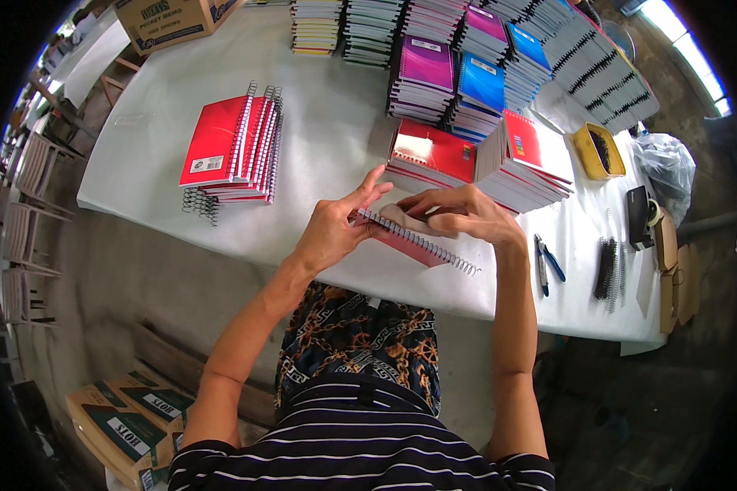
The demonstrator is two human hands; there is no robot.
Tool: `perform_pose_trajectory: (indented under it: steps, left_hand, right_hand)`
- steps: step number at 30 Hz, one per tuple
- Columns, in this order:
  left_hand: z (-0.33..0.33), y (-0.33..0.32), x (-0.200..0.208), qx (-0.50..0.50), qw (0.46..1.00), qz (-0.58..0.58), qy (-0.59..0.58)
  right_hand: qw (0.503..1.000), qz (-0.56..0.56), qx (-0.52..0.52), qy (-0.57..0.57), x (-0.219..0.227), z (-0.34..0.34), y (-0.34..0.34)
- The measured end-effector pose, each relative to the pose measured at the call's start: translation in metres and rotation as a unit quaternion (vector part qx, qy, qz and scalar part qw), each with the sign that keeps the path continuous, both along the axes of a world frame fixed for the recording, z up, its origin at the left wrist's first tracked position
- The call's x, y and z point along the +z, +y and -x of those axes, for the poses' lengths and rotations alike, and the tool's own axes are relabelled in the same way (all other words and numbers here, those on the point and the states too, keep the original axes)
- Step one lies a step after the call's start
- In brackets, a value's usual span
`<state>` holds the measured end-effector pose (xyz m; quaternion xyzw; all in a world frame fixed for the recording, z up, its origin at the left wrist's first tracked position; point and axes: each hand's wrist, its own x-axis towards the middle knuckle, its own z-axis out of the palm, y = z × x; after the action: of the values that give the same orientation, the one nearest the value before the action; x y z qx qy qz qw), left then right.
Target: The person repeatedly picks up a red notebook and a metal spiral binding, inserts the spiral into the notebook's holes, and places the assembled notebook on a growing stack. The person handles notebooks and spirals one at a time throughout the clip.
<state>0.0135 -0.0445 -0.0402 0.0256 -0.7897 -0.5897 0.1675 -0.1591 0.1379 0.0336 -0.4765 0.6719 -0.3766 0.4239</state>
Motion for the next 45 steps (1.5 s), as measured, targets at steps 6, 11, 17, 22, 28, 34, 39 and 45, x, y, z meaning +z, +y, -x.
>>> perform_pose_trajectory:
  steps: [6,11,17,22,28,34,39,45]
  left_hand:
    - [-0.001,-0.013,-0.009,-0.083,0.994,-0.073,0.006]
    - [-0.003,-0.010,0.016,-0.067,0.980,-0.186,0.036]
    - [-0.006,0.022,0.017,0.052,0.952,0.266,0.146]
    - [-0.016,0.058,-0.016,0.092,0.874,0.472,0.067]
    - [-0.018,0.072,-0.018,0.116,0.854,0.507,0.003]
    - [-0.015,0.077,-0.011,0.131,0.882,0.452,0.015]
    - [-0.013,0.078,-0.008,0.139,0.886,0.441,0.031]
    - [-0.018,0.068,0.003,0.139,0.886,0.441,0.039]
  right_hand:
    - [0.993,0.054,-0.091,0.045,-0.004,0.002,0.035]
    - [0.934,-0.022,-0.240,0.263,-0.023,-0.002,0.094]
    - [0.830,-0.042,-0.309,0.463,-0.050,-0.027,0.139]
    - [0.672,-0.183,-0.439,0.568,-0.096,-0.007,0.207]
    - [0.818,-0.023,-0.391,0.422,-0.060,-0.070,0.146]
    - [0.864,0.118,-0.257,0.416,-0.047,-0.140,0.075]
    - [0.850,0.142,-0.247,0.442,-0.044,-0.133,0.069]
    - [0.985,-0.045,-0.169,-0.006,-0.011,-0.105,0.065]
